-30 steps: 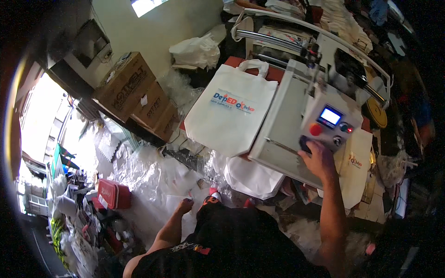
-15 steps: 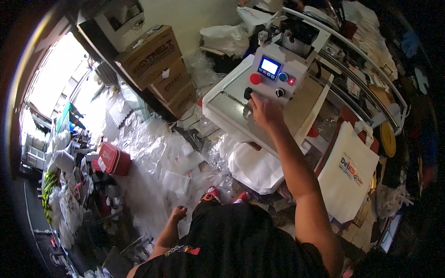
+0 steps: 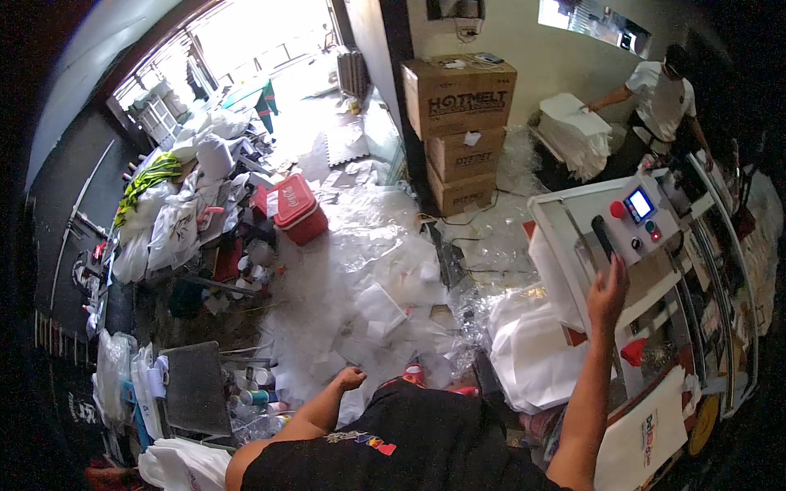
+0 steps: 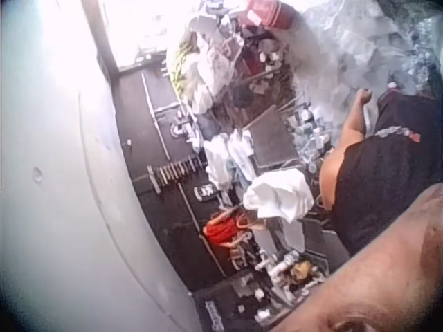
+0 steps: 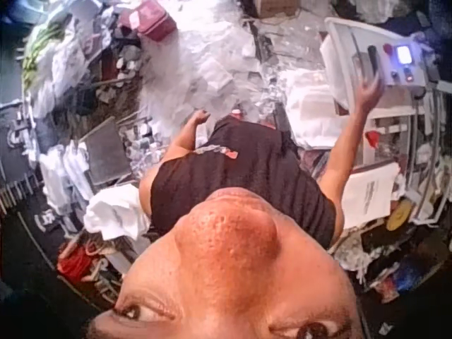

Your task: The person positions tote bags and transfer sheets onto a heat press, operates the heat press to apply the prints, and stacks the printed tote bags on a table by hand.

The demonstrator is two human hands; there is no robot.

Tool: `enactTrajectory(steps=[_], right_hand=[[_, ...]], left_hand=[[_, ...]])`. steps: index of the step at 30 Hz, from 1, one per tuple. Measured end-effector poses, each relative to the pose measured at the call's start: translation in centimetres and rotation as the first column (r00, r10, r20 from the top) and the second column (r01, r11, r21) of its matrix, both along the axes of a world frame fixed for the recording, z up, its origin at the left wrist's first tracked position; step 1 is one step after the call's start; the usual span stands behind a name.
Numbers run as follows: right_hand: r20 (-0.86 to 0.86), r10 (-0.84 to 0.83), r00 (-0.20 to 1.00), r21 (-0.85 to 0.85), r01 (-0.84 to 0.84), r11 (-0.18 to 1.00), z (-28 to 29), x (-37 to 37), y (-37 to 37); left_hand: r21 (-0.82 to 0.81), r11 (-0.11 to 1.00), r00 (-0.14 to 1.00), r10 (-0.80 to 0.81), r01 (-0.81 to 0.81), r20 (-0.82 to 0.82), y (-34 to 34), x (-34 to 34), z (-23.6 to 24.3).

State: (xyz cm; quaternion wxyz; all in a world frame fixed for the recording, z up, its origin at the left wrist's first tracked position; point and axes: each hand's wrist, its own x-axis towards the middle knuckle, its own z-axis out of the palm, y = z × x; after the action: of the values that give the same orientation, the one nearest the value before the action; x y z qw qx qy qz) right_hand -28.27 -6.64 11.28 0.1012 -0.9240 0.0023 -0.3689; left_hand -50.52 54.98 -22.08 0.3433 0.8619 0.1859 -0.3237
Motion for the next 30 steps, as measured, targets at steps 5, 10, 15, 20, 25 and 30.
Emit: enactTrajectory(steps=[5, 10, 15, 20, 25, 30], right_hand=[[0.005, -0.157, 0.988, 0.244, 0.151, 0.958, -7.0, -13.6, -0.5], [-0.163, -0.305, 0.938, 0.626, 0.337, 0.703, -19.0, -30.3, -5.4], [-0.372, -0.447, 0.814, 0.572, 0.58, 0.58, -18.8, -38.0, -4.5], [-0.274, -0.477, 0.835, 0.433, 0.55, 0.714, -16.7, -39.0, -7.7], [-0.324, -0.507, 0.799, 0.378, 0.6, 0.705, -12.0, -43.3, -12.3], [-0.263, -0.577, 0.773, 0.558, 0.61, 0.563, -15.4, -51.4, -23.1]], left_hand=[[0.011, 1.0, 0.991, -0.015, 0.017, -0.13, 5.3, 1.2, -3.0], [0.137, 0.96, 0.97, -0.238, 0.243, -0.053, 4.1, 6.8, -1.1], [0.065, 0.982, 0.979, -0.183, 0.178, 0.089, -1.8, 10.1, 1.7], [0.037, 0.979, 0.971, -0.203, 0.2, 0.125, -6.3, 7.6, 2.0], [0.091, 0.96, 0.955, -0.273, 0.263, 0.114, -11.7, -0.2, 0.4], [0.083, 0.857, 0.861, -0.508, 0.508, -0.023, -21.1, -6.6, 0.4]])
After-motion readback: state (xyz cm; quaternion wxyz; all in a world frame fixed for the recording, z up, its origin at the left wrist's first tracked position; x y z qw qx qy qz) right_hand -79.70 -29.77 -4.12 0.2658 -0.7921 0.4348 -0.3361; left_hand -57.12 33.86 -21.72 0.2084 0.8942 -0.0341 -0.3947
